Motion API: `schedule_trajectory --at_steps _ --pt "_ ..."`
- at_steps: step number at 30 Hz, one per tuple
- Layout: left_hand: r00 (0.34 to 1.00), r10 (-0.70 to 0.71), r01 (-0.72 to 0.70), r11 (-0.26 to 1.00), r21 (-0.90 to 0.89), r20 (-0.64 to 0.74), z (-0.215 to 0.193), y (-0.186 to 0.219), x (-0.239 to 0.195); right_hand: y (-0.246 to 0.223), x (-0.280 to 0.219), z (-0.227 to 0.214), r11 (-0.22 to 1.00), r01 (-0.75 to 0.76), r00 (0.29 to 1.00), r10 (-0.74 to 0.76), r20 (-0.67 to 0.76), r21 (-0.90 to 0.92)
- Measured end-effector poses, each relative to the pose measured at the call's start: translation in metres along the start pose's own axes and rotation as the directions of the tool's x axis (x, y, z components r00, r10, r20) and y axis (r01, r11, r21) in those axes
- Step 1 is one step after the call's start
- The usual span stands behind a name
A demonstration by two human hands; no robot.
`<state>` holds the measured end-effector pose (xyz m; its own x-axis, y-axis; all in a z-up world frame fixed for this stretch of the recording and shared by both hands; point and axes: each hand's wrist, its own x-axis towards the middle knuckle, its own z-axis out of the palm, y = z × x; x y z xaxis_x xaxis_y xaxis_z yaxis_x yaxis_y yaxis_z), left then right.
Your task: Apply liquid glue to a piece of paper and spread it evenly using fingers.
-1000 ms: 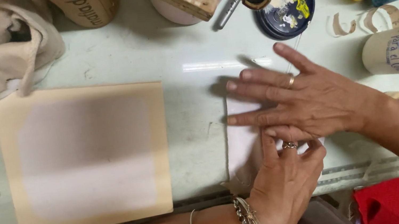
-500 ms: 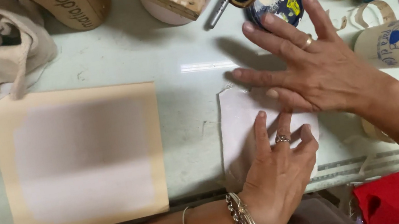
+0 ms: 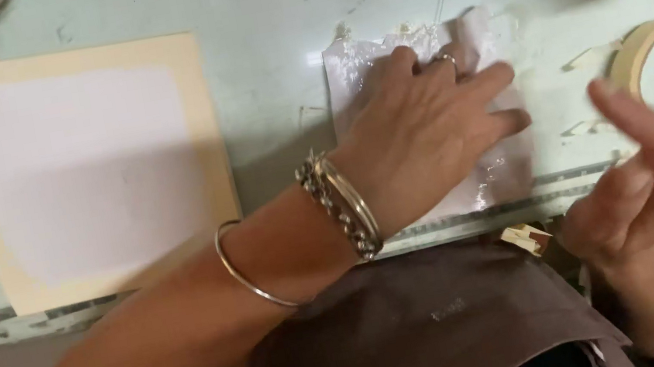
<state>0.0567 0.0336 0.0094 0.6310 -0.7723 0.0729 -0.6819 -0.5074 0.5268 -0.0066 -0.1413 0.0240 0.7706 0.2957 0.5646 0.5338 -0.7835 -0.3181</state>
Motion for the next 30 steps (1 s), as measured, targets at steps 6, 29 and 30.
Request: schedule_trajectory --at_steps 6,29,30 --pt "0.992 0.013 -0.04 0.976 0.213 0.125 -0.013 0.008 0.022 -0.025 -0.046 -0.008 0.984 -0.096 0.971 0.125 0.202 -0.15" --pt "0.996 0.064 -0.033 0.908 0.418 -0.059 0.007 0.042 -0.096 0.007 0.037 0.031 0.961 0.202 0.732 -0.019 0.681 -0.19" --pt "0.994 0.057 -0.02 0.932 0.362 -0.09 0.012 0.042 -0.097 0.004 0.045 0.036 0.95 0.304 0.665 -0.153 0.731 -0.077"
